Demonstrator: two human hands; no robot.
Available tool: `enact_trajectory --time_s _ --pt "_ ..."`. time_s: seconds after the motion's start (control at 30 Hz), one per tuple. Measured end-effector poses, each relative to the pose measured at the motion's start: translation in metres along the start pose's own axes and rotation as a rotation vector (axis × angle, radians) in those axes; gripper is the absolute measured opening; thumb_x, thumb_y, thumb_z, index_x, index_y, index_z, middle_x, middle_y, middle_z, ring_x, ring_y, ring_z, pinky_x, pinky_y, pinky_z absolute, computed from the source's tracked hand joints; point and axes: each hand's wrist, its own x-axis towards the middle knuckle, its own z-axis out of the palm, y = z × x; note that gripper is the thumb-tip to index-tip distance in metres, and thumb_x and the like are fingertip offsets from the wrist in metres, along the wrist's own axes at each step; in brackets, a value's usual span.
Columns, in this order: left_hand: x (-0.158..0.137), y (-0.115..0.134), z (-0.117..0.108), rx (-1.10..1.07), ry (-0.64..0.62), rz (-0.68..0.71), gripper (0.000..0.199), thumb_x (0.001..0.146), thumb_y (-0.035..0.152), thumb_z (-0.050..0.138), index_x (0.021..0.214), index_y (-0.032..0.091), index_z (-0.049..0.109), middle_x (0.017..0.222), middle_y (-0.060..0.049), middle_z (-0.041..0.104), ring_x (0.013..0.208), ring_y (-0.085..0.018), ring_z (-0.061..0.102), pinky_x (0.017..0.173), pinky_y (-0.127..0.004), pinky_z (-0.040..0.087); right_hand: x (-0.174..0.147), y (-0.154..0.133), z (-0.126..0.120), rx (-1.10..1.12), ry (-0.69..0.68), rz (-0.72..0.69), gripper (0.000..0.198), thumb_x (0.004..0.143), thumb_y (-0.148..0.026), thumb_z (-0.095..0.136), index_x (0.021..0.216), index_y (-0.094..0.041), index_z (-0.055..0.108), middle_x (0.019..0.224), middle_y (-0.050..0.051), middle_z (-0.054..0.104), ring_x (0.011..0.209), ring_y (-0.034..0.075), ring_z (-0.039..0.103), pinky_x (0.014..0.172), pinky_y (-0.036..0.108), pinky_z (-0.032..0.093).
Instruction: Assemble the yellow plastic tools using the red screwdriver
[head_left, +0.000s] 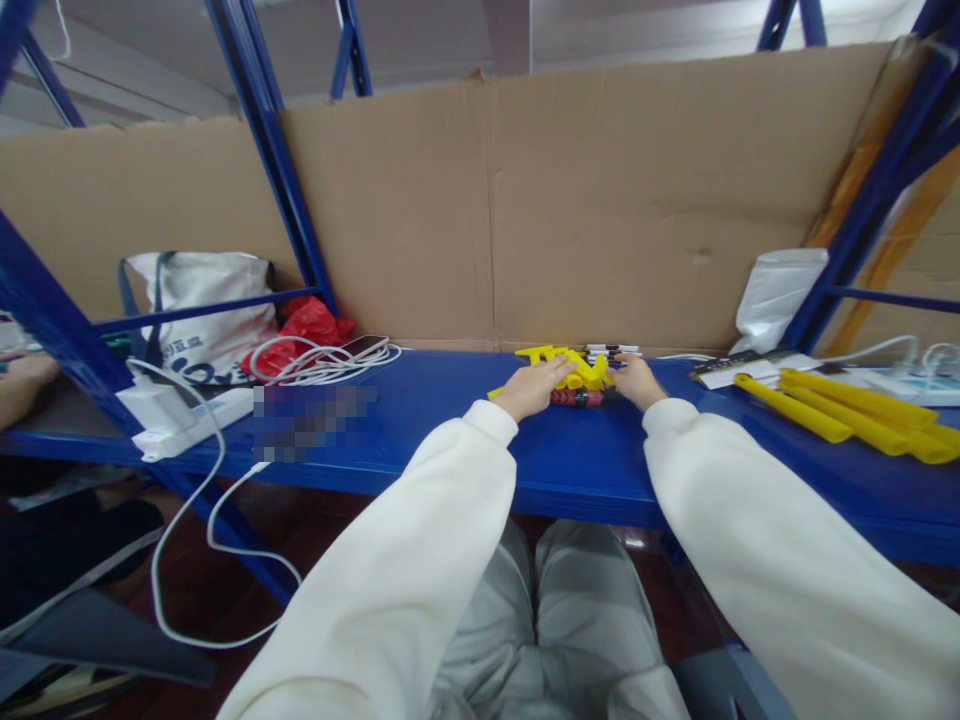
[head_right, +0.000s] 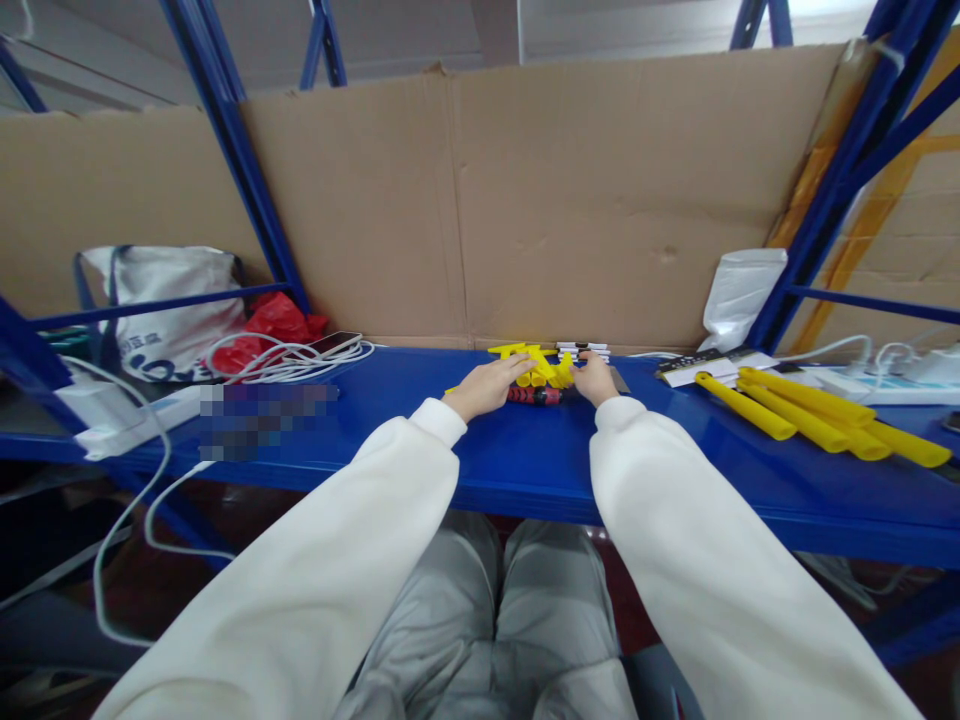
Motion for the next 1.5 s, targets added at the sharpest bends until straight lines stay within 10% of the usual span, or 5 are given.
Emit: enact_trajectory --time_s 0.5,0.9,1.03,1.3,1.5 --pt "0.002 -0.002 0.002 -0.008 0.012 -0.024 0.067 0.096 -0.001 0.041 0.159 0.021 0.050 0.168 -0.012 0.048 0.148 -0.022 0.055 0.119 -0.038 0.049 -0.018 -0.022 -0.008 -0.613 -0.198 -0.158 0.042 0.103 -0.022 0.041 0.121 -0.019 0.078 0.131 0.021 0.074 0.128 0.034 0.068 0.103 0.047 0.054" --pt "0.005 -0.005 0.010 -0.042 0.048 -0.038 0.070 0.096 0.000 0.038 0.163 0.018 0.041 0.168 -0.018 0.046 0.150 -0.024 0.053 0.118 -0.041 0.049 -0.033 -0.044 -0.018 0.633 -0.243 -0.074 0.032 0.088 -0.024 0.078 0.118 -0.016 0.071 0.069 0.001 0.072 0.046 0.014 0.061 0.054 0.027 0.055" --pt "0.004 -0.003 0.007 -0.042 0.067 -0.045 0.073 0.097 0.002 0.040 0.167 0.021 0.033 0.168 -0.017 0.047 0.147 -0.025 0.056 0.114 -0.040 0.053 -0.039 -0.052 -0.022 0.718 -0.233 -0.036 0.034 0.082 -0.010 0.071 0.115 -0.016 0.068 0.061 -0.003 0.067 0.043 0.010 0.055 0.046 0.020 0.045" --pt "0.000 0.005 -0.006 -0.021 0.014 -0.085 0.067 0.105 0.015 0.042 0.170 0.023 0.028 0.161 -0.015 0.055 0.138 -0.025 0.064 0.109 -0.037 0.054 -0.023 -0.043 -0.038 0.847 0.276 0.211 0.020 0.087 -0.010 0.049 0.100 -0.020 0.060 0.051 -0.009 0.047 0.038 0.009 0.040 0.036 0.017 0.031" --pt "-0.002 0.008 -0.012 0.002 -0.004 -0.021 0.060 0.109 0.023 0.043 0.167 0.032 0.037 0.149 -0.009 0.066 0.129 -0.024 0.068 0.104 -0.036 0.056 -0.020 -0.037 -0.039 0.890 0.294 0.280 0.015 0.091 -0.010 0.046 0.093 -0.023 0.052 0.053 -0.009 0.044 0.039 0.009 0.041 0.038 0.017 0.029"
